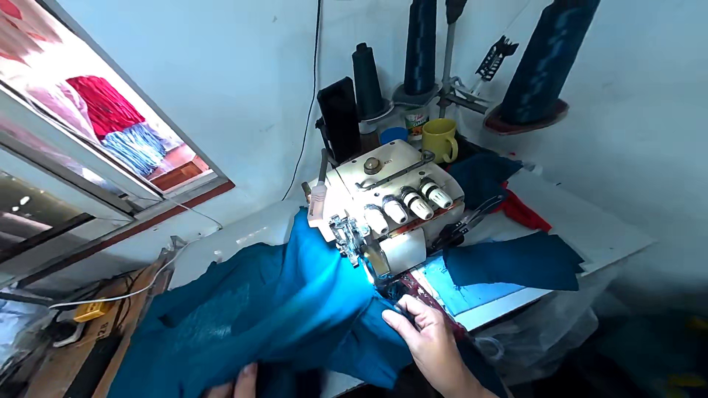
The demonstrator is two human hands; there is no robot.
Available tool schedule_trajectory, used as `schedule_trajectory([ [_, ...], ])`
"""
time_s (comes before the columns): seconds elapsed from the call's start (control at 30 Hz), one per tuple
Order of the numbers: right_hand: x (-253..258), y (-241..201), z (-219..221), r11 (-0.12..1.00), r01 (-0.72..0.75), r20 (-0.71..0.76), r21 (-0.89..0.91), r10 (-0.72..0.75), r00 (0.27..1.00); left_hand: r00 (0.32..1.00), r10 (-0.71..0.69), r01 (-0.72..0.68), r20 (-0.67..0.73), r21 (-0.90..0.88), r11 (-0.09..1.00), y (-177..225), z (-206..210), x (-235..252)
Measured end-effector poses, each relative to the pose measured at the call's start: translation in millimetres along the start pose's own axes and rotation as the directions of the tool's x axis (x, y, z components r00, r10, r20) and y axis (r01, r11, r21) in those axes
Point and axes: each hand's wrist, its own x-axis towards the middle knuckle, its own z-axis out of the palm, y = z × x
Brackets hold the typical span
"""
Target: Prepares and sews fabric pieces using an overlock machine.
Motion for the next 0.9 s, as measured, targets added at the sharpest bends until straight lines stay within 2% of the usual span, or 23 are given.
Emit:
schedule_trajectory([
  [0.1,15,-4,10,1.000,-0.001,-0.009,0.001,0.001,1.000,0.973,0.230,-0.226,0.021,0.289,0.930,-8,19,58],
  [0.17,21,-6,17,1.000,-0.015,-0.032,-0.012,0.014,0.999,0.938,0.303,-0.342,0.167,0.329,0.880,-27,40,95],
  [0.2,22,-6,20,1.000,-0.018,-0.046,-0.022,0.017,0.999,0.921,0.248,-0.334,0.301,0.278,0.901,-38,47,109],
  [0.23,23,-5,22,0.999,-0.015,-0.058,-0.033,0.013,0.998,0.890,0.157,-0.275,0.427,0.230,0.933,-47,51,120],
  [0.27,24,-4,24,0.999,-0.008,-0.066,-0.040,0.005,0.998,0.864,0.083,-0.207,0.497,0.200,0.958,-54,55,126],
  [0.3,24,-3,24,0.999,0.001,-0.066,-0.042,-0.004,0.998,0.863,0.040,-0.149,0.504,0.178,0.973,-56,58,126],
  [0.37,22,0,22,0.999,0.012,-0.059,-0.034,-0.014,0.998,0.901,-0.068,0.019,0.428,0.118,0.993,-51,60,108],
  [0.43,19,0,18,1.000,0.019,-0.052,-0.008,-0.019,0.998,0.921,-0.259,0.282,0.292,-0.039,0.959,-38,60,74],
  [0.5,16,-2,16,1.000,-0.013,-0.069,0.002,0.013,0.998,0.846,-0.473,0.527,0.247,-0.248,0.813,-21,67,36],
  [0.57,12,-3,14,1.000,-0.028,-0.100,-0.009,0.027,0.995,0.705,-0.602,0.708,0.375,-0.409,0.575,-3,74,8],
  [0.6,10,-2,13,1.000,-0.016,-0.108,-0.011,0.014,0.994,0.659,-0.604,0.750,0.449,-0.458,0.478,0,77,-3],
  [0.67,7,0,13,0.999,0.039,-0.104,-0.006,-0.039,0.994,0.648,-0.565,0.757,0.511,-0.515,0.403,-2,79,-16],
  [0.77,5,-1,13,0.997,0.072,-0.086,0.018,-0.070,0.994,0.676,-0.638,0.701,0.367,-0.586,0.406,0,78,-13],
  [0.9,2,-2,16,0.997,0.048,-0.102,0.054,-0.043,0.994,0.741,-0.621,0.607,0.257,-0.652,0.454,-3,69,2],
])
